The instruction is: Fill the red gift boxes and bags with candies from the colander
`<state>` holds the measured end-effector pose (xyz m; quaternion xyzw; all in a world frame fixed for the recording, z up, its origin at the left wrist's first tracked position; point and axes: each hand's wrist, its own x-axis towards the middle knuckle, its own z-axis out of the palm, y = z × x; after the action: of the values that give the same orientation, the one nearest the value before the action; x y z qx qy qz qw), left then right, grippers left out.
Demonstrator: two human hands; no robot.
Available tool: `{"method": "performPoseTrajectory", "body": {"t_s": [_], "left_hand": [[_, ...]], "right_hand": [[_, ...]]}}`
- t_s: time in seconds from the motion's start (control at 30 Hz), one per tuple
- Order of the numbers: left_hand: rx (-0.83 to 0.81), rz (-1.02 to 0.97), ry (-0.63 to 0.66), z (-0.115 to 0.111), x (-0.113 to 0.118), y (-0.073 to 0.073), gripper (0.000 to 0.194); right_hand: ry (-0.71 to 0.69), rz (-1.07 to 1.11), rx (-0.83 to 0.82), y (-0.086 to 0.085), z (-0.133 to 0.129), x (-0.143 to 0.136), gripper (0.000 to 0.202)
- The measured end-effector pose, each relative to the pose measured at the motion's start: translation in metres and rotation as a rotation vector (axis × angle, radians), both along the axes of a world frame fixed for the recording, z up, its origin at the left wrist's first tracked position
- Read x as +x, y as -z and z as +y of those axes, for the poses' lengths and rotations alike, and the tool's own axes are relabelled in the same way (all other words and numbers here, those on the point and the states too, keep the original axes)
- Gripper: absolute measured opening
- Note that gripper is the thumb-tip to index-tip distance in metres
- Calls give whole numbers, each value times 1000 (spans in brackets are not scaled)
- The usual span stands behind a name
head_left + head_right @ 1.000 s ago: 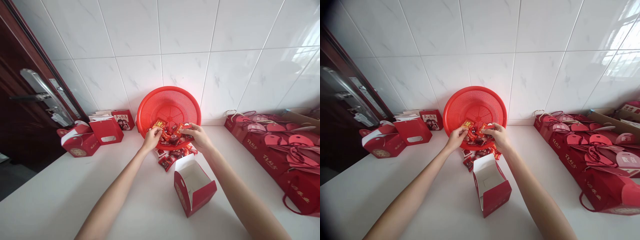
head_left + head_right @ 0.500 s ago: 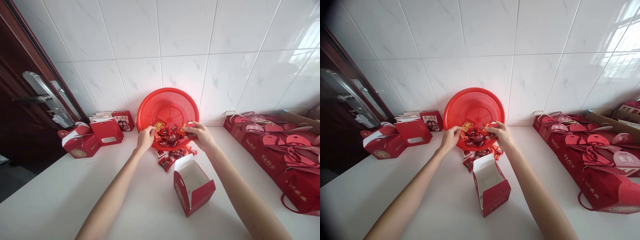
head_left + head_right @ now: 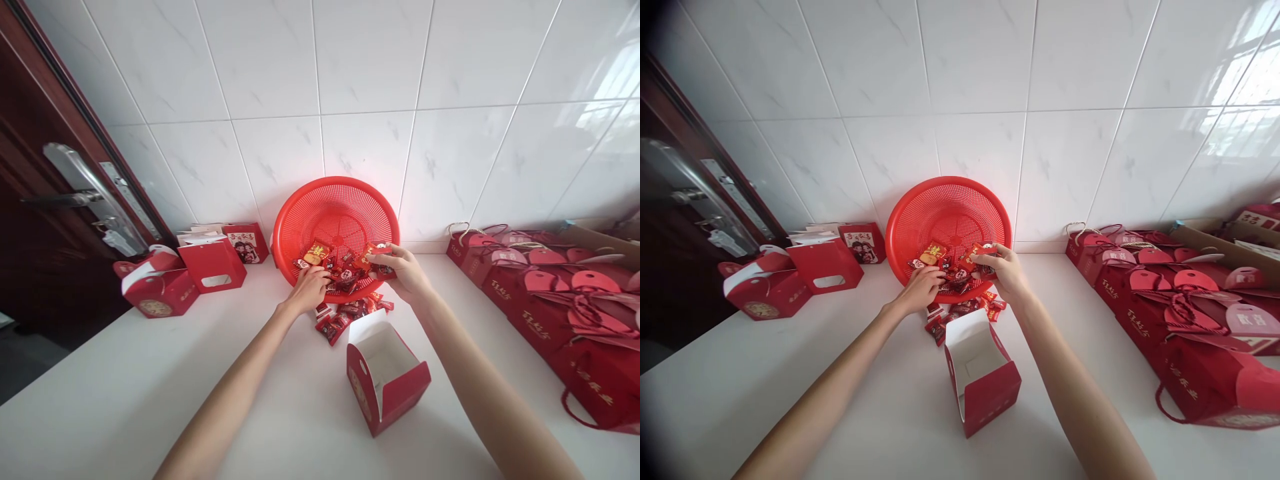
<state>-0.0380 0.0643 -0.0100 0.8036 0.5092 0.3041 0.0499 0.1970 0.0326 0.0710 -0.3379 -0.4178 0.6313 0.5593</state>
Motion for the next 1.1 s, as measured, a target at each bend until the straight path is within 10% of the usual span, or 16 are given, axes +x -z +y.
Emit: {"method": "performPoseTrajectory", "body": {"t_s": [0.6, 1.1], "left_hand": [[-17, -738, -113, 4, -2, -17, 33], [-159, -928, 141, -52, 29, -84, 46]], "right_hand": [[-26, -1, 11, 5, 3, 0, 39], [-291, -119, 71, -10, -18, -8, 38]]}}
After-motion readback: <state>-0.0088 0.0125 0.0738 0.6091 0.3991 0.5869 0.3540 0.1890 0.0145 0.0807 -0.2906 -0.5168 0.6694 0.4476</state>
